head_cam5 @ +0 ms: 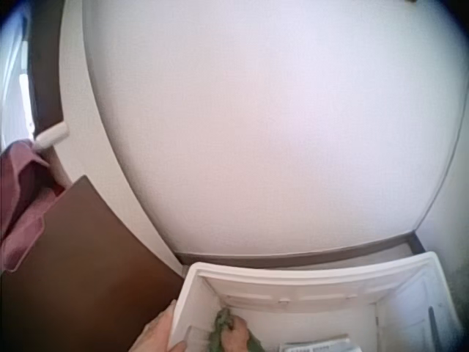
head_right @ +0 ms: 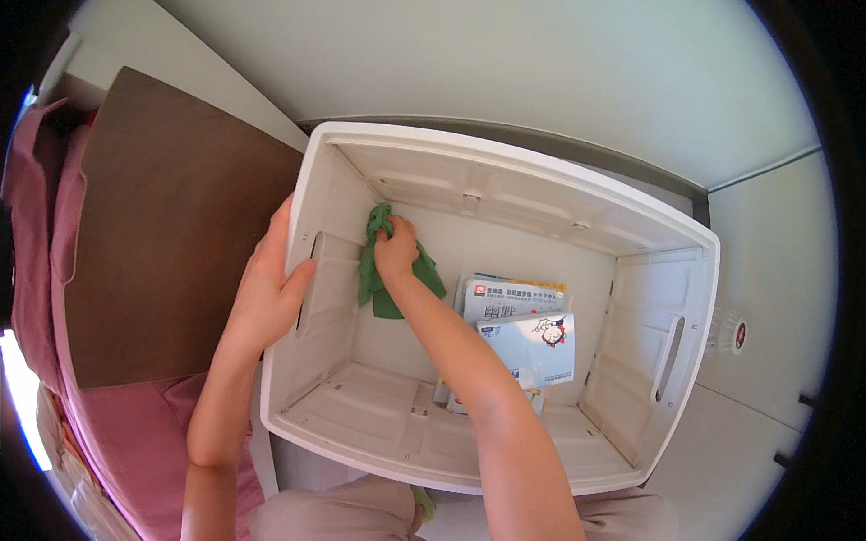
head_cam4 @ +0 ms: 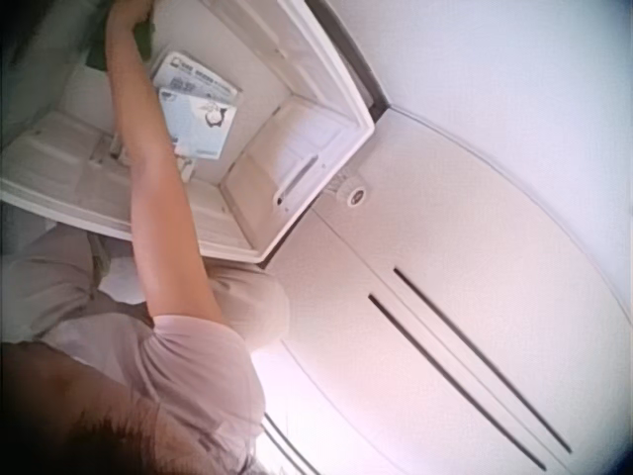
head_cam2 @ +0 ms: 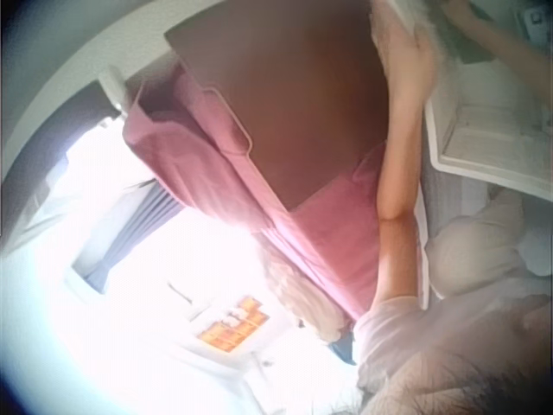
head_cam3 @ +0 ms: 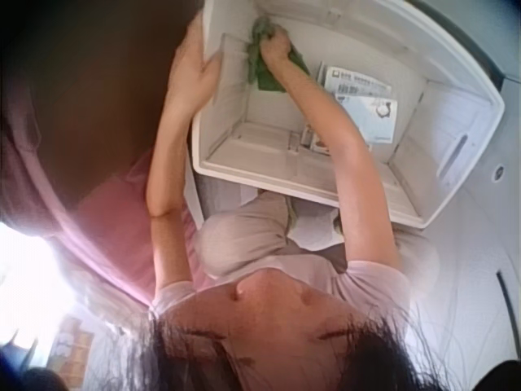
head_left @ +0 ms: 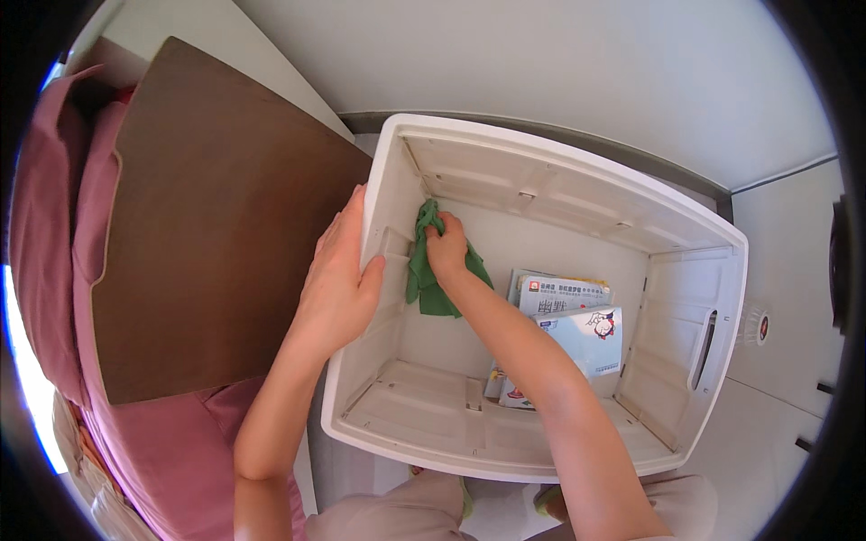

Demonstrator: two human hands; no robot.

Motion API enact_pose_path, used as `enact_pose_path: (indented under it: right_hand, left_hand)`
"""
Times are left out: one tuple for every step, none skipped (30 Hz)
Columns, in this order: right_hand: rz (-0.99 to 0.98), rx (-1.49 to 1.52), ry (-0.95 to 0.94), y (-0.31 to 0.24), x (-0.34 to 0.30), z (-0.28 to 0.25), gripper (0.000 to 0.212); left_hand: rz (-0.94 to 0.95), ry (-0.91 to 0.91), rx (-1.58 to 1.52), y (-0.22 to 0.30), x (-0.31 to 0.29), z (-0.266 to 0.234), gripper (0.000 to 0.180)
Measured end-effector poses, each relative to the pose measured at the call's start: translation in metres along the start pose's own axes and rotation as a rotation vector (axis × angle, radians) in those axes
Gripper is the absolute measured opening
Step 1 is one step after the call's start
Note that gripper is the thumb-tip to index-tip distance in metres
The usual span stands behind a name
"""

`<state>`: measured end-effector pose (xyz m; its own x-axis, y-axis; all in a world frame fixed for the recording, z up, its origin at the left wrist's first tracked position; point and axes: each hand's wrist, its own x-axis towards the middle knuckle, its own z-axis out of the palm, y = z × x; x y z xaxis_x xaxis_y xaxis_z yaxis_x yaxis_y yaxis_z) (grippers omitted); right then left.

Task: The person wipes down a white electric fan, a nightstand, a decorative lamp, and the inside of a storage box with a green cloth.

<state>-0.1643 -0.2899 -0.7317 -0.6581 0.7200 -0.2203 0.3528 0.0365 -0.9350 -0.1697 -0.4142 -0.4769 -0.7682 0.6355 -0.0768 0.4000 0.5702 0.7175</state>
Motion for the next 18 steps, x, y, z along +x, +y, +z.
enact_pose_path:
  right_hand:
    - [-0.025, -0.013, 0.002, 0.001, 0.0, -0.004, 0.032]
    - [-0.082, -0.089, -0.011, 0.001, -0.001, -0.003, 0.032]
    - [-0.14, -0.165, -0.025, 0.001, -0.003, -0.004, 0.033]
    - [-0.198, -0.24, -0.04, 0.001, -0.004, -0.005, 0.033]
    - [-0.214, -0.281, -0.073, 0.0, -0.003, -0.007, 0.033]
    - [-0.23, -0.321, -0.109, -0.002, 0.0, -0.009, 0.032]
    - [-0.247, -0.362, -0.145, -0.003, 0.003, -0.011, 0.032]
    - [-0.26, -0.31, -0.154, 0.001, 0.011, -0.016, 0.031]
    - [-0.269, -0.247, -0.164, 0.008, 0.019, -0.02, 0.031]
    - [-0.268, -0.235, -0.216, 0.014, 0.028, -0.028, 0.03]
    - [-0.255, -0.246, -0.154, 0.016, 0.027, -0.025, 0.03]
    - [-0.25, -0.259, -0.095, 0.018, 0.021, -0.022, 0.03]
    - [-0.242, -0.273, -0.033, 0.02, 0.016, -0.02, 0.031]
    - [-0.164, -0.231, -0.025, 0.011, 0.007, -0.016, 0.03]
    - [-0.128, -0.184, 0.011, 0.005, 0.003, -0.014, 0.029]
    - [-0.088, -0.144, 0.05, 0.003, 0.0, -0.014, 0.029]
    - [-0.051, -0.109, 0.089, 0.002, -0.001, -0.016, 0.028]
    - [-0.048, -0.182, 0.066, 0.001, 0.002, -0.017, 0.027]
  left_hand:
    - [-0.009, -0.03, -0.023, 0.002, 0.0, 0.001, 0.071]
    - [0.001, -0.023, -0.031, -0.001, -0.002, 0.001, 0.071]
    - [0.011, -0.016, -0.04, -0.003, -0.004, 0.002, 0.072]
    - [0.02, -0.008, -0.049, -0.005, -0.004, 0.002, 0.072]
    - [0.016, -0.007, -0.072, -0.004, -0.004, 0.001, 0.071]
    - [0.011, -0.006, -0.096, -0.003, -0.004, 0.0, 0.071]
    - [0.006, -0.004, -0.12, -0.003, -0.004, 0.0, 0.071]
    - [0.014, -0.006, -0.142, 0.002, -0.002, 0.002, 0.07]
    - [0.02, -0.009, -0.152, 0.009, 0.001, 0.003, 0.069]
    - [0.032, -0.012, -0.165, 0.013, 0.006, 0.002, 0.068]
    - [0.025, -0.025, -0.106, 0.01, 0.015, -0.003, 0.068]
    - [0.018, -0.029, -0.05, 0.002, 0.027, -0.009, 0.069]
    - [0.013, -0.034, 0.004, -0.001, 0.044, -0.015, 0.069]
    - [0.165, 0.171, 0.068, -0.003, 0.066, -0.021, 0.062]
    - [0.314, 0.366, 0.126, -0.002, 0.09, -0.023, 0.057]
    - [0.203, 0.204, -0.005, 0.001, 0.112, -0.027, 0.05]
    - [0.091, 0.045, -0.139, 0.005, 0.133, -0.031, 0.045]
    - [-0.012, -0.118, -0.271, 0.01, 0.147, -0.029, 0.044]
